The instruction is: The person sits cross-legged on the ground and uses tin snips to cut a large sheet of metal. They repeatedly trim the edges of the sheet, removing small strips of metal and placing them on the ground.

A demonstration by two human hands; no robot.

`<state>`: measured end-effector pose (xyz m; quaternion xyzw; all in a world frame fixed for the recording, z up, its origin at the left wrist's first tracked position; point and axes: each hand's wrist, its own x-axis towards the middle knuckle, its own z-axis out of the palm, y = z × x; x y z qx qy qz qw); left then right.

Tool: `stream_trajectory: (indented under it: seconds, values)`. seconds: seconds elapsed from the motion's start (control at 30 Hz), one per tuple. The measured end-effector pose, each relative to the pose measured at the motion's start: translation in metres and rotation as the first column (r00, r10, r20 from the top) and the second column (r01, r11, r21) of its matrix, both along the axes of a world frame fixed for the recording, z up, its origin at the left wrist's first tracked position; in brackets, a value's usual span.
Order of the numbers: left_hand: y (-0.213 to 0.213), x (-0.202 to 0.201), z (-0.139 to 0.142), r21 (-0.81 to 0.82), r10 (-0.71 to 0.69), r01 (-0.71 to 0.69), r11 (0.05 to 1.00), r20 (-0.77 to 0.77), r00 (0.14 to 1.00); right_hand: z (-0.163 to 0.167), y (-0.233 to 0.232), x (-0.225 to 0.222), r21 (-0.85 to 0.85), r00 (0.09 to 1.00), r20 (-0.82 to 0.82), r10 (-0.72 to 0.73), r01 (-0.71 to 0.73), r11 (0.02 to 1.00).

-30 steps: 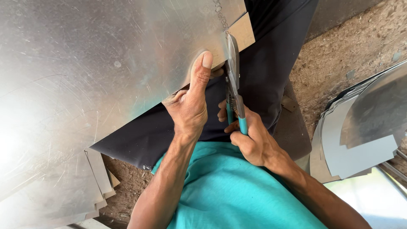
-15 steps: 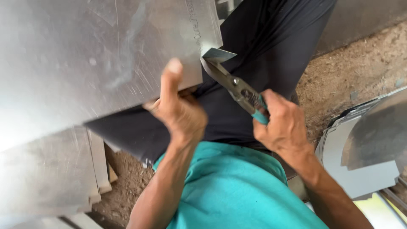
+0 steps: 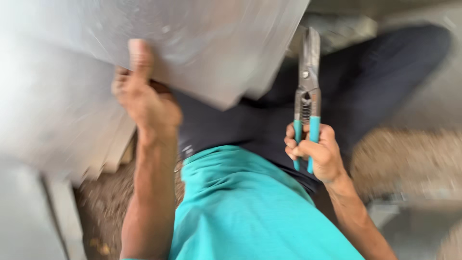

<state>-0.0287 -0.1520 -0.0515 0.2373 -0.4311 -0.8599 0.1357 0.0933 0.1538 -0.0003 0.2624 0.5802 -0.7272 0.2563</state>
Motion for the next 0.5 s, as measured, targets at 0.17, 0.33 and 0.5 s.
stream_trajectory:
  seconds: [0.17, 0.33, 0.5]
  values:
    - [-0.172, 0.034, 0.035, -0.076, 0.321, -0.319, 0.945, 0.02, 0.947, -0.013, -0.079, -0.024, -0.227, 0.953, -0.004, 0.302, -0.295, 0.928]
    - [-0.248, 0.088, 0.055, -0.733, 0.294, -0.061, 0.678, 0.194, 0.936, -0.017, -0.155, -0.031, -0.259, 0.829, -0.029, 0.558, -0.546, 0.797]
    - [-0.214, 0.028, 0.082, -0.931, 0.383, -0.169, 0.324, -0.034, 0.923, -0.014, -0.164, -0.026, 0.008, 0.739, 0.015, 0.673, -0.674, 0.739]
